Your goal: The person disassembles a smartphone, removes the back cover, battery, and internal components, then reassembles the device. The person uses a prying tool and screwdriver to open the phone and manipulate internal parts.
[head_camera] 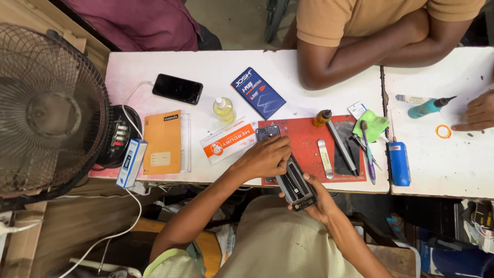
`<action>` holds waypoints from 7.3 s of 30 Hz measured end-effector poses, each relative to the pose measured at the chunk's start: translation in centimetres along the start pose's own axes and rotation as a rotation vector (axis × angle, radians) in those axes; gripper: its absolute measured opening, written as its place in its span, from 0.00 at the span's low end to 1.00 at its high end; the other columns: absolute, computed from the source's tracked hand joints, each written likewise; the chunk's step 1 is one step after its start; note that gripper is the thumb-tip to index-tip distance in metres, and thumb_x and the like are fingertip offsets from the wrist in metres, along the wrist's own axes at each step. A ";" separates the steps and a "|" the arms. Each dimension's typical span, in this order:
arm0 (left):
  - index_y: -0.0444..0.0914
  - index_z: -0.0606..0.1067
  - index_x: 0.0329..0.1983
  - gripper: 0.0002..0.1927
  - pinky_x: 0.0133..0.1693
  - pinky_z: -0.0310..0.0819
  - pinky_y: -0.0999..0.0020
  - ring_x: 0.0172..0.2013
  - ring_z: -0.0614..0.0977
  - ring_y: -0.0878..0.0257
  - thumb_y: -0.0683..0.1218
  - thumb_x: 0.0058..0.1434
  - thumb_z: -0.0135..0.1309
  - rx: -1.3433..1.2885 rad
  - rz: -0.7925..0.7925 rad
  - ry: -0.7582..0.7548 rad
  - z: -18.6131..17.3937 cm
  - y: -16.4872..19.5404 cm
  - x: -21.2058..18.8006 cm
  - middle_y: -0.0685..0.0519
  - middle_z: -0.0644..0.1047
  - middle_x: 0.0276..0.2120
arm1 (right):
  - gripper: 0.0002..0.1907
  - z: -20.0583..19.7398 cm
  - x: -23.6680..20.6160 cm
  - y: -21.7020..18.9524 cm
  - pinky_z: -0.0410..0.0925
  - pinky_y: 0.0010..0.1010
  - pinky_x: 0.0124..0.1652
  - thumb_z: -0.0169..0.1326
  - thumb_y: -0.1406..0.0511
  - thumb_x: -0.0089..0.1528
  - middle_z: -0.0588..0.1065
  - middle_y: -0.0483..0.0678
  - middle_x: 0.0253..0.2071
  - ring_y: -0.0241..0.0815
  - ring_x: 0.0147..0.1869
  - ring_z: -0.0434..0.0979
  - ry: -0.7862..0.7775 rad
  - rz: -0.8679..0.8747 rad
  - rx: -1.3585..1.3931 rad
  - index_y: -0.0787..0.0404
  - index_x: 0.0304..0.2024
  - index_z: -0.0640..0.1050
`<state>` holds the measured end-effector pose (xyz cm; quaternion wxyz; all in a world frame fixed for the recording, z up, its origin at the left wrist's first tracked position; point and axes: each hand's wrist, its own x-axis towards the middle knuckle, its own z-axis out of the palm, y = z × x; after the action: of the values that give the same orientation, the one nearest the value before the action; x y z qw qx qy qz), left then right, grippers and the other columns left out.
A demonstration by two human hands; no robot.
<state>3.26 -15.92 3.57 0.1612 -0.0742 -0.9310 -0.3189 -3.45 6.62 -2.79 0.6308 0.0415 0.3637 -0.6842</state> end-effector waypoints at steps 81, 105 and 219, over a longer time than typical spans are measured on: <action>0.37 0.73 0.56 0.22 0.37 0.74 0.76 0.39 0.80 0.69 0.34 0.58 0.61 -1.063 -0.752 0.524 3.4 -1.4 -2.4 0.55 0.75 0.43 | 0.31 1.8 1.9 -1.1 0.77 0.41 0.41 0.46 0.50 0.68 0.78 0.57 0.51 0.47 0.50 0.82 0.144 -0.086 -0.184 0.69 0.62 0.70; 0.42 0.71 0.61 0.19 0.45 0.77 0.69 0.47 0.81 0.67 0.49 0.68 0.53 -0.982 -0.808 0.311 4.5 4.8 -0.6 0.54 0.78 0.50 | 0.37 0.8 -5.8 -0.6 0.71 0.35 0.45 0.60 0.61 0.61 0.68 0.61 0.59 0.47 0.46 0.77 0.254 -0.434 -0.828 0.65 0.72 0.69; 0.32 0.76 0.61 0.18 0.51 0.76 0.73 0.48 0.82 0.68 0.37 0.68 0.55 -0.800 -0.674 0.274 0.7 18.0 -3.2 0.48 0.84 0.48 | 0.08 7.7 -15.1 -2.5 0.75 0.23 0.42 0.63 0.74 0.59 0.80 0.49 0.40 0.36 0.42 0.83 0.502 -0.757 -1.065 0.66 0.42 0.83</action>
<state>10.44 -1.43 12.19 0.1290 0.2152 -0.6797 -0.6892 0.43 14.80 11.69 0.1803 -0.2462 0.7737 -0.5552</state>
